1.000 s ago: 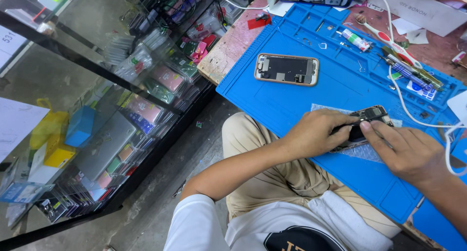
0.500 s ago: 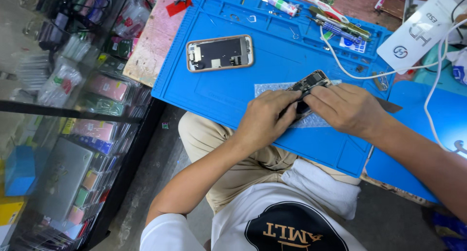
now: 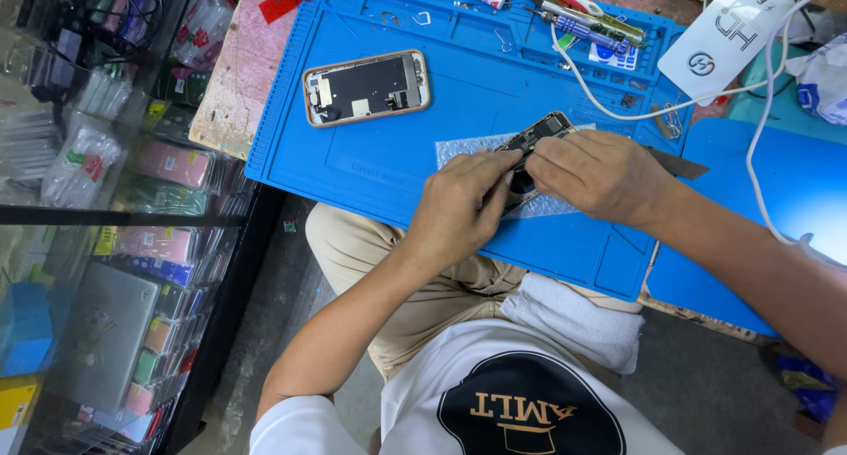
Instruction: The person removes the battery and internal components from a mobile phone using a pry tool and their hands at a repair bench.
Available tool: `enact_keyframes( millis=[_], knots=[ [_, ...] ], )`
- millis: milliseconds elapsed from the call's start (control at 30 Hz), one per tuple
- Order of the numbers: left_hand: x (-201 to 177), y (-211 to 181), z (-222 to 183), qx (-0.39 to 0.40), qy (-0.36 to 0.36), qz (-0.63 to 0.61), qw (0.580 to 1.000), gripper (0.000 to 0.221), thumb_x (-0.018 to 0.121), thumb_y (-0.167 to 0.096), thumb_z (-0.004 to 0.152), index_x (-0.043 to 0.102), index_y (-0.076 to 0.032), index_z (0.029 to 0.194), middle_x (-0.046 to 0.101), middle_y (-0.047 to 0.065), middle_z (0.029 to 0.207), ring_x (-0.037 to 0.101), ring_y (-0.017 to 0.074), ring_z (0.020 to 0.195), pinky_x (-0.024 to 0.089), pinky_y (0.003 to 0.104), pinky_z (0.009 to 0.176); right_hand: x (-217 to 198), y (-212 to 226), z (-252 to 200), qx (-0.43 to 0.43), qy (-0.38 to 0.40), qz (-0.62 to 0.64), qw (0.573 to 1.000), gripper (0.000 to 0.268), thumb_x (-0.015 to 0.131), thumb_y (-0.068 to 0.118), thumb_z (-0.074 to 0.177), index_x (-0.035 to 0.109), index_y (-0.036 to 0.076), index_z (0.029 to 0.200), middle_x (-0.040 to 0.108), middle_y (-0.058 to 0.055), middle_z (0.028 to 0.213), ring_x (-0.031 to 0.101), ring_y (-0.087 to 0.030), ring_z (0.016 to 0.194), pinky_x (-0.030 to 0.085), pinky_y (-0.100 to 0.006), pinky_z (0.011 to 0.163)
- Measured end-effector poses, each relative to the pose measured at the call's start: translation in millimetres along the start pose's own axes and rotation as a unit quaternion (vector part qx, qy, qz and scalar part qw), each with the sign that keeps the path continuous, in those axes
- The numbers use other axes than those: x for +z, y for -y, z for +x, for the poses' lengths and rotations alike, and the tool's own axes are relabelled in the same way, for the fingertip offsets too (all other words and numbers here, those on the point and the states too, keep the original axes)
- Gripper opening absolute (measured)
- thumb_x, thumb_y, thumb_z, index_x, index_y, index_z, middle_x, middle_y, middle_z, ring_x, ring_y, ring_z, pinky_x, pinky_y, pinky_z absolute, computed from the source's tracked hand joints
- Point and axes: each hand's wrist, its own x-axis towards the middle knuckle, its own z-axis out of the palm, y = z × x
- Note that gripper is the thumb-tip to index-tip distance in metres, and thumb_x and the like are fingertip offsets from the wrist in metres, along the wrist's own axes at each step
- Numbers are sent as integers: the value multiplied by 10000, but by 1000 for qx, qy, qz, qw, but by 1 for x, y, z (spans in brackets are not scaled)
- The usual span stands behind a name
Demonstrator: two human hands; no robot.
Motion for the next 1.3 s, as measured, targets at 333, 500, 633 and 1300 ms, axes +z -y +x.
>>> enact_keyframes(
  millis=[333, 500, 633, 1300],
  knots=[
    [3, 1, -2, -4, 2, 7, 1000, 260, 657, -43, 974, 692, -21, 1230, 746, 153, 1165, 710, 344, 1127, 558, 427, 998, 5, -4, -4, -7, -14, 38, 999, 271, 799, 162, 849, 691, -5, 1034, 631, -96, 1003, 643, -217, 780, 552, -344, 704],
    [3, -1, -2, -26, 11, -2, 1000, 262, 651, -43, 970, 694, -20, 1227, 749, 157, 1154, 717, 334, 1091, 565, 419, 966, 6, -5, -6, -11, -25, 56, 998, 274, 818, 148, 829, 696, -13, 1014, 637, -106, 1003, 655, -230, 811, 553, -345, 710],
    [5, -1, -2, -8, -5, -1, 1000, 248, 651, -41, 978, 696, -17, 1220, 747, 161, 1153, 715, 341, 1109, 560, 422, 981, 7, -4, -8, -11, -26, 49, 998, 274, 817, 146, 825, 697, -12, 1014, 640, -107, 1009, 654, -229, 808, 556, -345, 713],
    [-15, 3, 6, -40, 55, -60, 996, 331, 624, -46, 938, 678, -16, 1264, 742, 179, 1114, 731, 342, 984, 582, 411, 888, 3, -7, -4, -72, -48, -20, 996, 352, 743, 26, 870, 768, 56, 1220, 643, -79, 1084, 707, -204, 862, 596, -327, 736]
  ],
)
